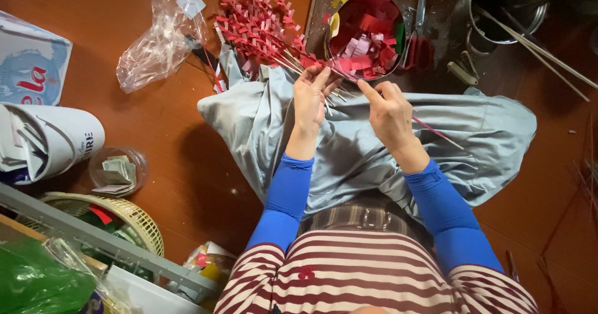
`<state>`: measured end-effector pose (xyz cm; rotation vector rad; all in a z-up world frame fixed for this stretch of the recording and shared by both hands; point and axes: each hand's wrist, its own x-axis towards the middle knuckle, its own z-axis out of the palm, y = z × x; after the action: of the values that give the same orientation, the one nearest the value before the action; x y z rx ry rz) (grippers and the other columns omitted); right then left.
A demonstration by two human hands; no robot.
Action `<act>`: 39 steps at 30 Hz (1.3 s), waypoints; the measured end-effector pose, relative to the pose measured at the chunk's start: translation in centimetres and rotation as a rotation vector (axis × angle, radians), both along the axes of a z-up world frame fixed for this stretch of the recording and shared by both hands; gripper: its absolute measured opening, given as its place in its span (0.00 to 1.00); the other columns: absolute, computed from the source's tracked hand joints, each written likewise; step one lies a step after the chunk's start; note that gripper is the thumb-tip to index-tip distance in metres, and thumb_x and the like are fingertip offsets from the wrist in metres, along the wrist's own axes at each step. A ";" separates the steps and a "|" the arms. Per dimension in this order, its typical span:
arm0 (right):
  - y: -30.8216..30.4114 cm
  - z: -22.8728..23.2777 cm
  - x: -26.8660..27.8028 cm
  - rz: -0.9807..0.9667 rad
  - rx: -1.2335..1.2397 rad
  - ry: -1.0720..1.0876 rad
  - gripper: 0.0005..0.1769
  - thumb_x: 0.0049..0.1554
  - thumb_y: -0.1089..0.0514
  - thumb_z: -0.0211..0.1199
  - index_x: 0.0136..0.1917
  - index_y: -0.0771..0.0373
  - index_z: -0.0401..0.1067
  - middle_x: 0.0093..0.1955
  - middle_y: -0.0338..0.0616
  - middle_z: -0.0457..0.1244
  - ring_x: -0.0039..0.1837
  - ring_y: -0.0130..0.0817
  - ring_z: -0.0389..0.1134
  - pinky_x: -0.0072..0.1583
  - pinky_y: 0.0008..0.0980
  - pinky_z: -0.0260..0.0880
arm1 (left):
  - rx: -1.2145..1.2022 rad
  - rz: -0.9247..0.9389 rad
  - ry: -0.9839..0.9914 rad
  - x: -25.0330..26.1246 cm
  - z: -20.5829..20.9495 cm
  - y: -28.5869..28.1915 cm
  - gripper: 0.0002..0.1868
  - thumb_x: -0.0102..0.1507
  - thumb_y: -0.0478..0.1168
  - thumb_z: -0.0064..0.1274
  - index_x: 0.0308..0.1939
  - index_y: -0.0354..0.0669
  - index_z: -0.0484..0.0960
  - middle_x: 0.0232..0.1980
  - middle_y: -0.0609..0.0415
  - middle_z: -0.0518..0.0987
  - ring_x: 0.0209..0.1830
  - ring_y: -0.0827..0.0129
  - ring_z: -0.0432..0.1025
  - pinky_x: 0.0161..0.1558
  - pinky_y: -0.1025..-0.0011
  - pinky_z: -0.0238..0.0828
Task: The recorder is seen assembling decorative red flowers by attaching paper strips to wooden sticks.
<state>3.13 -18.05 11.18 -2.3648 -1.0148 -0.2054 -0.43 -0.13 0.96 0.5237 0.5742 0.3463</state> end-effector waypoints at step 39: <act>-19.4 -8.5 20.3 -0.364 -0.558 0.012 0.05 0.53 0.65 0.62 0.41 0.64 0.79 0.46 0.58 0.68 0.50 0.57 0.71 0.51 0.51 0.73 | -0.014 -0.097 0.007 0.6 -3.3 0.3 0.08 0.66 0.27 0.53 0.47 0.41 0.76 0.45 0.48 0.82 0.46 0.56 0.80 0.52 0.54 0.82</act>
<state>23.41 -37.46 2.63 -3.0478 -0.6845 -0.0414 0.16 0.21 -2.36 0.5371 0.5554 0.2484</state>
